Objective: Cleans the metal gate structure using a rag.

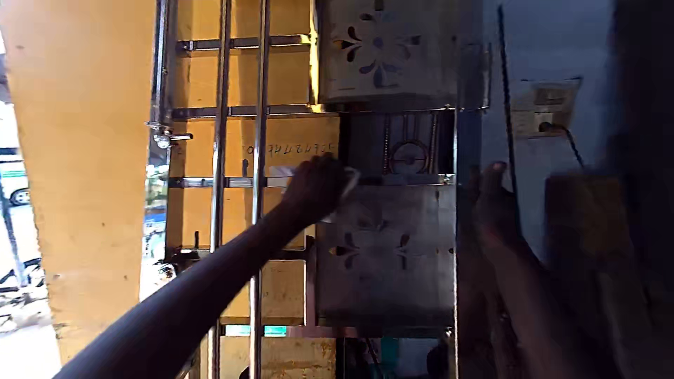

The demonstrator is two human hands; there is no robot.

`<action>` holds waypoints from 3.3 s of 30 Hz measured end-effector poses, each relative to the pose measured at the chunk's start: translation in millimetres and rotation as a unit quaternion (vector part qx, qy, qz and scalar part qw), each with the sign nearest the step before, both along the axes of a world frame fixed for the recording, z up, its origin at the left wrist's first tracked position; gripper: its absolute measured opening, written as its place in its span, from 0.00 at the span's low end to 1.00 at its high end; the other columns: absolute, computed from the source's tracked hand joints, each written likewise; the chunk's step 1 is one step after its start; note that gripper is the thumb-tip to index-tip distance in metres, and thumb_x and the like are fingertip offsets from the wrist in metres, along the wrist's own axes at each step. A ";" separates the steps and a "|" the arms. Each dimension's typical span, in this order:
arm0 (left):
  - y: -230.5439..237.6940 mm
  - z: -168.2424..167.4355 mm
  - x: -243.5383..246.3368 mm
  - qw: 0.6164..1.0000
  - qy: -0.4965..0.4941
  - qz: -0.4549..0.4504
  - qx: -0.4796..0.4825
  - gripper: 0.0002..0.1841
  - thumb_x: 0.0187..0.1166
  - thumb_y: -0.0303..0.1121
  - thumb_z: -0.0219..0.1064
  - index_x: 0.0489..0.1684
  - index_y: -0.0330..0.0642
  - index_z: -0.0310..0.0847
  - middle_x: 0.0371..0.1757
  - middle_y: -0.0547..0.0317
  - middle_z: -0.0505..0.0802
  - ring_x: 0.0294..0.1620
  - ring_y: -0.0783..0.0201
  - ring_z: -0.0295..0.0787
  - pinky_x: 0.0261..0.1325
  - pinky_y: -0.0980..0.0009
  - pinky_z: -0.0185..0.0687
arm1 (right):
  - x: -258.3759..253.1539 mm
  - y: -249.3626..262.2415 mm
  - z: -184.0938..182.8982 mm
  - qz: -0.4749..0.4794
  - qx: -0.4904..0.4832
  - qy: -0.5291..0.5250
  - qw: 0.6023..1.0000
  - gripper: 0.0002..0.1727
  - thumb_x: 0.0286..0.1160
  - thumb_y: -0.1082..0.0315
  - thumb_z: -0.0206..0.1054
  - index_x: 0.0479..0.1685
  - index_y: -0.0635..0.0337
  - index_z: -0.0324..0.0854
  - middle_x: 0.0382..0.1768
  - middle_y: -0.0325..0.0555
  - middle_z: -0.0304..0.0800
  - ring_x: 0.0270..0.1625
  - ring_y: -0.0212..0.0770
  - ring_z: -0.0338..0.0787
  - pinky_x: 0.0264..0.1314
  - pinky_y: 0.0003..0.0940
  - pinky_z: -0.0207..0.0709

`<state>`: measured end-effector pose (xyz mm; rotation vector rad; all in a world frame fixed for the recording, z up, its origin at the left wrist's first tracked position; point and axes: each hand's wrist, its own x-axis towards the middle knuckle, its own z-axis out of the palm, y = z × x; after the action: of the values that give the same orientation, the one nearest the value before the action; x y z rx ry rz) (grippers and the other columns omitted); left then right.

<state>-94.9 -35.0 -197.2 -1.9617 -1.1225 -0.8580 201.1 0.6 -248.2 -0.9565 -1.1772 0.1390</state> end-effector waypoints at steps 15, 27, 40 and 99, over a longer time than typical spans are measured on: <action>16.2 47.4 133.2 0.957 0.071 -0.034 -0.279 0.33 0.91 0.60 0.47 0.62 0.38 0.84 0.57 0.37 0.91 0.61 0.37 0.88 0.59 0.31 0.78 | -5.6 -5.8 8.4 0.001 -0.043 -0.011 0.999 0.41 0.92 0.38 0.33 0.49 0.66 0.83 0.32 0.51 0.81 0.35 0.44 0.80 0.42 0.50 0.75; -14.9 -29.1 -52.5 0.991 0.001 0.055 0.120 0.19 0.83 0.26 0.61 0.72 0.33 0.80 0.72 0.40 0.86 0.76 0.41 0.80 0.80 0.49 0.73 | -33.0 -23.9 -6.2 -0.223 0.075 -0.142 0.961 0.36 0.89 0.43 0.50 0.80 0.66 0.68 0.60 0.76 0.82 0.64 0.78 0.81 0.65 0.81 0.65; -39.8 -80.0 -76.4 0.976 0.066 -0.203 0.033 0.15 0.75 0.29 0.68 0.58 0.44 0.91 0.68 0.57 0.91 0.79 0.51 0.80 0.73 0.54 0.81 | -191.3 -25.7 45.6 0.044 0.347 -0.475 0.808 0.13 0.77 0.62 0.68 0.48 0.59 0.94 0.53 0.47 0.96 0.57 0.45 0.93 0.64 0.45 0.82; -63.5 -114.5 -257.4 0.895 -0.446 0.004 -0.015 0.38 0.83 0.71 0.44 0.62 0.40 0.74 0.24 0.57 0.79 0.23 0.55 0.80 0.27 0.49 0.74 | -152.2 -30.8 92.7 0.011 0.008 -0.560 0.828 0.12 0.75 0.60 0.65 0.43 0.58 0.90 0.42 0.47 0.91 0.49 0.46 0.89 0.56 0.63 0.76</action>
<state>-352.3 -98.6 -311.7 -1.5676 -1.6266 -1.8418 49.0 -30.1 -155.5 -1.0140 -2.2588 -0.4968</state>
